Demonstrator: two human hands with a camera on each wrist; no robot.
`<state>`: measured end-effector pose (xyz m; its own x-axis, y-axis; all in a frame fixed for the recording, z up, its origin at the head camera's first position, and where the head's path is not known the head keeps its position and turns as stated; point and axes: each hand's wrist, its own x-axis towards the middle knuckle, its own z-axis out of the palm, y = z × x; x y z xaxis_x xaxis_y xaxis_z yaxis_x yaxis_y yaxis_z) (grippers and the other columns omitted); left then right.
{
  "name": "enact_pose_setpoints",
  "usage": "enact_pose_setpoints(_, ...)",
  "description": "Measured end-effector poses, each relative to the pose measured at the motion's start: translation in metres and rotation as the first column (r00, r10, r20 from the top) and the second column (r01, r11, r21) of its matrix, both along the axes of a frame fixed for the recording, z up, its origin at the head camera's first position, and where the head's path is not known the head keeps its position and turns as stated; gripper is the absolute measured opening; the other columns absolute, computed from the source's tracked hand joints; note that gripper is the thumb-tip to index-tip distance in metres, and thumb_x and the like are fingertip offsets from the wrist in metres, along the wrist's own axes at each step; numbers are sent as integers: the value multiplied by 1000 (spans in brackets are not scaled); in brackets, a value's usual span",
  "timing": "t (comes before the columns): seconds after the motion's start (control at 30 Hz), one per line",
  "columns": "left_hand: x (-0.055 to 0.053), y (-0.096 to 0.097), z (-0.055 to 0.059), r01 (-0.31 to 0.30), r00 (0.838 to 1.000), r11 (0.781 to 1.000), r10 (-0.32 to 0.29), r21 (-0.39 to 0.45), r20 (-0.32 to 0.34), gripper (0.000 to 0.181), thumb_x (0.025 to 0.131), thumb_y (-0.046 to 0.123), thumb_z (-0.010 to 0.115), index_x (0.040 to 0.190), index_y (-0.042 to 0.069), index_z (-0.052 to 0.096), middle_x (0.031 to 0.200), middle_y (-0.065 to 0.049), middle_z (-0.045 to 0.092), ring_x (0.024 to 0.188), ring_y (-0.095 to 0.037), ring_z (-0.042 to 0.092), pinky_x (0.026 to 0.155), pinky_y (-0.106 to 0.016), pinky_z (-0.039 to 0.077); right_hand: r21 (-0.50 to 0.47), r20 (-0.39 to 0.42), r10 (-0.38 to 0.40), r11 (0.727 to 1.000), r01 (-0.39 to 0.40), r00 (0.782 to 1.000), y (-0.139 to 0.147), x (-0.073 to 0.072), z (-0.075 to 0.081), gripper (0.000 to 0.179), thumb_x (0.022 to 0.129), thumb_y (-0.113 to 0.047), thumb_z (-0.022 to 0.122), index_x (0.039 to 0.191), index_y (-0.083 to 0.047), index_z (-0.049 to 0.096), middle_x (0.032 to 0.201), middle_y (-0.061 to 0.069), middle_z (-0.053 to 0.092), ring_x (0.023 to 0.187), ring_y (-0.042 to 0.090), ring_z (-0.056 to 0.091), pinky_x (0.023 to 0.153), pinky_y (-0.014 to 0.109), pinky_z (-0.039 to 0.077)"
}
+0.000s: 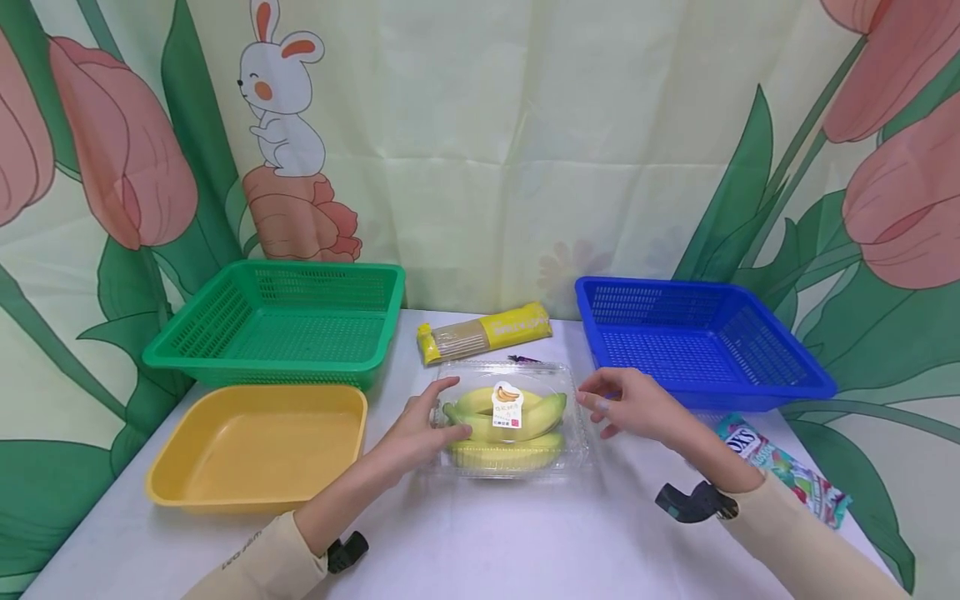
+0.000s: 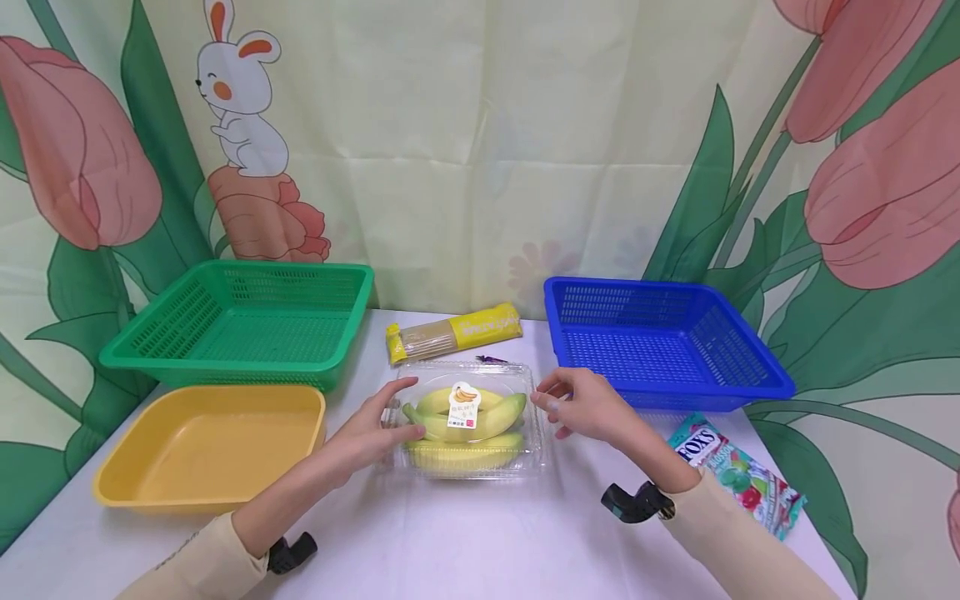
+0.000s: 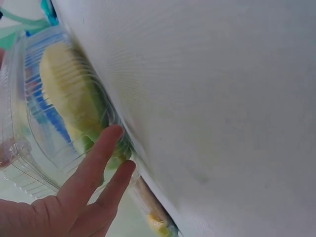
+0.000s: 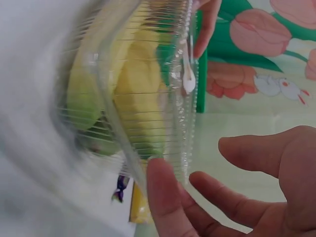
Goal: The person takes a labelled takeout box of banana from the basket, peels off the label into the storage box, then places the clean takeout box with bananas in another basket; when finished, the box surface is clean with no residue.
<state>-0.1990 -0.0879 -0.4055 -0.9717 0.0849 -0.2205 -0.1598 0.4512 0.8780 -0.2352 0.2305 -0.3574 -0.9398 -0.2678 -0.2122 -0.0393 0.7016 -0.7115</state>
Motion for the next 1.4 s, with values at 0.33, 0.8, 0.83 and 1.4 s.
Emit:
enact_pose_setpoints(0.33, 3, 0, -1, 3, 1000, 1000, -3, -13, -6, 80, 93, 27, 79, 162, 33, 40, 157, -25, 42, 147, -46, 45, 116, -75, 39, 56, -111, 104, 994, -98, 988, -15, -15, 15, 29, 102, -23, 70, 124, -4, 71, 114, 18, 74, 65, 19, 59, 57, 37, 57)
enact_pose_setpoints(0.8, 5, 1, 0, -2, 1000, 999, 2, -33, -11, 80, 93, 28, 80, 163, 33, 40, 156, -24, 43, 145, -45, 46, 116, -73, 40, 50, -89, 206, 978, -202, 975, -57, -43, 21, 19, 99, -19, 74, 114, -8, 76, 101, 7, 74, 77, 20, 62, 63, 33, 58)
enact_pose_setpoints(0.83, 5, 1, 0, -3, 1000, 1000, 3, -30, -7, 80, 93, 28, 80, 163, 34, 40, 157, -24, 43, 146, -45, 46, 116, -73, 39, 49, -83, 215, 976, -211, 973, -61, -44, 21, 19, 99, -18, 74, 114, -7, 76, 99, 7, 74, 76, 19, 62, 63, 33, 58)
enact_pose_setpoints(1.4, 4, -2, -3, 14, 1000, 1000, -15, -24, -16, 80, 93, 28, 80, 162, 34, 40, 156, -24, 44, 145, -45, 46, 116, -74, 39, 67, -80, 334, 942, -330, 939, -93, -63, 15, 7, 95, -10, 76, 100, -6, 78, 88, 5, 75, 67, 21, 61, 54, 23, 45)
